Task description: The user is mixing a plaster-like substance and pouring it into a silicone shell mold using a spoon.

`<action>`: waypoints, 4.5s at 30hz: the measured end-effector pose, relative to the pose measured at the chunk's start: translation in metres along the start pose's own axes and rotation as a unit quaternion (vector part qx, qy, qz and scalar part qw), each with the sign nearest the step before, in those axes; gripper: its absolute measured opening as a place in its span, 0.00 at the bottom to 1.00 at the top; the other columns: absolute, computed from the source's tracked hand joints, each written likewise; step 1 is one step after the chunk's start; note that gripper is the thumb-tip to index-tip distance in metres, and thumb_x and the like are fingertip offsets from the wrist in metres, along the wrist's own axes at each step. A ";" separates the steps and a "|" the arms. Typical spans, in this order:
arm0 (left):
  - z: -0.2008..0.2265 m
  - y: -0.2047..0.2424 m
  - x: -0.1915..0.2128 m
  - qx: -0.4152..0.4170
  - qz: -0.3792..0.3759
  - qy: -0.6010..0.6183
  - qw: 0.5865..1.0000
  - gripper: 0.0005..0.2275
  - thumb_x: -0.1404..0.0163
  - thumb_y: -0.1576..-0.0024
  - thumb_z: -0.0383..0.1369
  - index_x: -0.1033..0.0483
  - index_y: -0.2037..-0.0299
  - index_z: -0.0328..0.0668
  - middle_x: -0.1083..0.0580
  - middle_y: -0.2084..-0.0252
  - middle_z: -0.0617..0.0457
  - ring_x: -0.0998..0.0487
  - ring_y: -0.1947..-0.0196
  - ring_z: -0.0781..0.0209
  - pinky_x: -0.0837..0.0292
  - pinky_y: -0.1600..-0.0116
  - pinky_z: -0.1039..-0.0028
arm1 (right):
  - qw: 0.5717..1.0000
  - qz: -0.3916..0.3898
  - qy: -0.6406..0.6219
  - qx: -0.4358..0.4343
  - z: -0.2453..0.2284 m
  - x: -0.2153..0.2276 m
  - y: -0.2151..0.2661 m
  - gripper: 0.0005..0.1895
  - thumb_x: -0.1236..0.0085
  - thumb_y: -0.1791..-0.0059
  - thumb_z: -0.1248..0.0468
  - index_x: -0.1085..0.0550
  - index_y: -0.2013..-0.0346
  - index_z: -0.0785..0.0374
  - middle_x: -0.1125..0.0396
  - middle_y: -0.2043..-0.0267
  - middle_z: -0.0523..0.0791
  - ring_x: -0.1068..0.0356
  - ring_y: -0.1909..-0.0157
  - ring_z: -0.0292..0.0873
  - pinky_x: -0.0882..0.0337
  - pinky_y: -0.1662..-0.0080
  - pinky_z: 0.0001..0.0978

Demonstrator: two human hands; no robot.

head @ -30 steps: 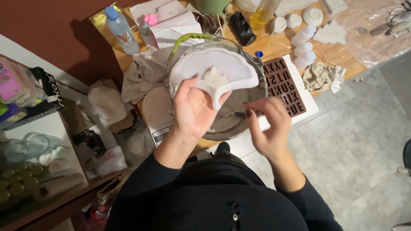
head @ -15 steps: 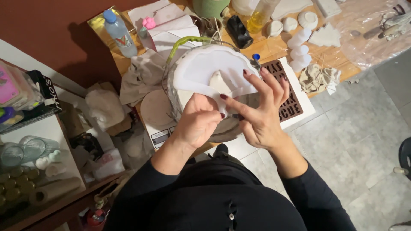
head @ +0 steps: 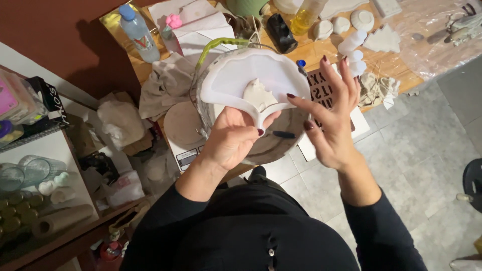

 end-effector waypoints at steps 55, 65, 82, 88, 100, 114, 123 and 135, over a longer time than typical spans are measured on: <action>0.025 0.047 0.002 -0.206 0.071 -0.511 0.831 0.15 0.39 0.46 0.18 0.19 0.49 0.34 0.21 0.48 0.44 0.16 0.53 0.61 0.15 0.52 0.76 | 0.619 0.081 -0.668 -0.405 0.073 -0.068 0.087 0.18 0.49 0.44 0.68 0.30 0.41 0.77 0.27 0.49 0.53 0.25 0.52 0.43 0.26 0.46 0.34; 0.031 0.050 -0.003 -0.248 0.065 -0.526 0.811 0.11 0.38 0.45 0.20 0.19 0.52 0.33 0.19 0.52 0.44 0.16 0.54 0.59 0.17 0.50 0.74 | 0.633 0.086 -0.651 -0.409 0.071 -0.062 0.083 0.19 0.50 0.45 0.69 0.30 0.40 0.76 0.27 0.48 0.53 0.25 0.50 0.42 0.27 0.45 0.33; 0.019 0.055 0.005 -0.281 0.050 -0.448 0.847 0.10 0.40 0.42 0.20 0.20 0.51 0.32 0.20 0.52 0.43 0.16 0.53 0.59 0.17 0.51 0.75 | 0.624 0.073 -0.652 -0.426 0.067 -0.063 0.087 0.22 0.49 0.45 0.69 0.32 0.36 0.76 0.28 0.46 0.53 0.25 0.50 0.42 0.26 0.45 0.33; 0.014 0.055 0.008 -0.285 0.040 -0.398 0.871 0.10 0.41 0.41 0.18 0.21 0.50 0.31 0.21 0.51 0.43 0.16 0.54 0.61 0.16 0.52 0.77 | 0.614 0.070 -0.666 -0.418 0.065 -0.056 0.085 0.24 0.50 0.47 0.70 0.33 0.36 0.76 0.27 0.45 0.54 0.25 0.49 0.44 0.26 0.44 0.33; 0.030 0.053 -0.025 -0.248 0.035 -0.524 0.814 0.13 0.38 0.44 0.21 0.20 0.50 0.34 0.19 0.55 0.45 0.14 0.57 0.61 0.17 0.52 0.73 | 0.681 0.067 -0.616 -0.391 0.071 -0.019 0.073 0.24 0.51 0.44 0.70 0.34 0.33 0.77 0.28 0.43 0.55 0.26 0.47 0.46 0.27 0.43 0.35; 0.020 0.050 -0.045 -0.190 0.012 -0.684 0.705 0.10 0.37 0.47 0.28 0.19 0.57 0.35 0.19 0.65 0.46 0.17 0.70 0.52 0.22 0.64 0.67 | 0.771 0.034 -0.533 -0.346 0.068 0.011 0.059 0.28 0.48 0.46 0.74 0.35 0.31 0.76 0.30 0.41 0.54 0.28 0.43 0.44 0.29 0.41 0.34; 0.026 0.062 -0.047 -0.301 -0.038 -0.591 0.748 0.10 0.37 0.44 0.23 0.21 0.54 0.33 0.19 0.60 0.47 0.16 0.64 0.55 0.19 0.59 0.70 | 0.730 0.061 -0.563 -0.383 0.082 0.010 0.067 0.29 0.50 0.46 0.70 0.36 0.29 0.76 0.32 0.36 0.54 0.29 0.40 0.42 0.32 0.36 0.30; 0.022 0.067 -0.049 -0.311 -0.063 -0.574 0.754 0.10 0.38 0.44 0.22 0.21 0.53 0.34 0.19 0.57 0.47 0.15 0.62 0.57 0.17 0.57 0.72 | 0.716 0.043 -0.584 -0.380 0.078 0.017 0.059 0.30 0.49 0.44 0.69 0.39 0.27 0.77 0.34 0.33 0.56 0.30 0.38 0.44 0.31 0.35 0.32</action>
Point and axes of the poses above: each hand's wrist, its own y-axis away from the middle knuckle, its own x-axis out of the back of the hand, z = x × y, the point moved 10 cm from there along -y, towards the middle knuckle
